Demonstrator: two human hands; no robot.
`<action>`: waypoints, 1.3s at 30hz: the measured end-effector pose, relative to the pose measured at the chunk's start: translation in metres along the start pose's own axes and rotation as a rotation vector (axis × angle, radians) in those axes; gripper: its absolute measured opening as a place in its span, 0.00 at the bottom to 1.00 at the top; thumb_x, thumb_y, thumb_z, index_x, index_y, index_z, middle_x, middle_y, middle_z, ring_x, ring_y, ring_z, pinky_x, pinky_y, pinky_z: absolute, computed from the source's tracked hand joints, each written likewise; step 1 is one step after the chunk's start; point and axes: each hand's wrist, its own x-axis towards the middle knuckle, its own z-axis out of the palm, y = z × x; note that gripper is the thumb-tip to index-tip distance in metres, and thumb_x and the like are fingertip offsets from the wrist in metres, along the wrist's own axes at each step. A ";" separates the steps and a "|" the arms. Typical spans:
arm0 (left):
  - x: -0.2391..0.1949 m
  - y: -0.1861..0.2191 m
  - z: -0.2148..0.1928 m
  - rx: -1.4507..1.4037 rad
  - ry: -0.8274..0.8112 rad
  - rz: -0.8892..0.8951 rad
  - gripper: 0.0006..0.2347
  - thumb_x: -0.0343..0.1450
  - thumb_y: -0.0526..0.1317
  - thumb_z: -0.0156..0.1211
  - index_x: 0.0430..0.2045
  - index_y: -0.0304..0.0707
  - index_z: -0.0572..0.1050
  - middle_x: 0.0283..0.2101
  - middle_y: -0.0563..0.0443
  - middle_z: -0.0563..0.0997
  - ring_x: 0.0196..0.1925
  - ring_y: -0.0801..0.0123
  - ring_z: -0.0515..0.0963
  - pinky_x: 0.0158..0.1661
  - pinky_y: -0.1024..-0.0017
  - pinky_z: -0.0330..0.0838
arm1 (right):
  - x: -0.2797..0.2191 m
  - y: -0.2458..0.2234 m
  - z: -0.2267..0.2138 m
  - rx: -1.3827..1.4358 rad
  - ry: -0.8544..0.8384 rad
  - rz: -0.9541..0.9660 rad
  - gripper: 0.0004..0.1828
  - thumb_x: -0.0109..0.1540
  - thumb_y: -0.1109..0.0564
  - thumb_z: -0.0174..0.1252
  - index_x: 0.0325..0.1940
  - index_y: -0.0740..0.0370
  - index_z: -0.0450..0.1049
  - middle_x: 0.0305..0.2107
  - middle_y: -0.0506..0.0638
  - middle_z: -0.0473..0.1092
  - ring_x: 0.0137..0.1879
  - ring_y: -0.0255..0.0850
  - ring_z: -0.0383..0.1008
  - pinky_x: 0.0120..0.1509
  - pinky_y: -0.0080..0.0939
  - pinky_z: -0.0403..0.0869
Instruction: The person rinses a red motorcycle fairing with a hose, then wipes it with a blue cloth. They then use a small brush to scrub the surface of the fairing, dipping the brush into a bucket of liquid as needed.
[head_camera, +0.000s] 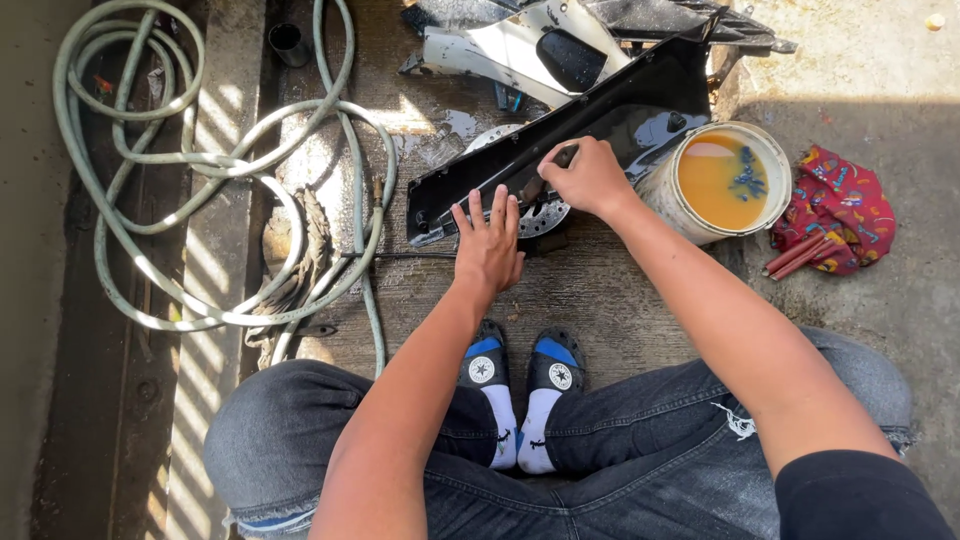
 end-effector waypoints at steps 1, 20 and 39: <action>-0.002 0.000 -0.004 0.002 0.002 -0.002 0.39 0.73 0.57 0.52 0.75 0.34 0.46 0.79 0.35 0.44 0.75 0.22 0.47 0.65 0.21 0.43 | -0.003 -0.005 0.006 0.001 0.001 -0.004 0.09 0.59 0.51 0.60 0.39 0.51 0.84 0.23 0.56 0.76 0.30 0.48 0.78 0.35 0.47 0.76; -0.006 0.001 -0.018 -0.068 -0.076 -0.001 0.43 0.67 0.57 0.58 0.77 0.59 0.41 0.79 0.35 0.45 0.75 0.21 0.45 0.67 0.25 0.43 | 0.003 0.023 -0.034 -0.178 0.159 0.062 0.13 0.59 0.53 0.54 0.19 0.49 0.75 0.11 0.47 0.68 0.20 0.40 0.70 0.32 0.39 0.73; -0.001 0.001 -0.013 -0.073 -0.092 -0.011 0.45 0.66 0.58 0.60 0.77 0.61 0.39 0.79 0.36 0.43 0.76 0.21 0.43 0.66 0.25 0.43 | 0.038 0.102 -0.071 -0.291 0.268 0.218 0.08 0.53 0.49 0.57 0.26 0.45 0.82 0.25 0.62 0.76 0.40 0.64 0.78 0.47 0.59 0.76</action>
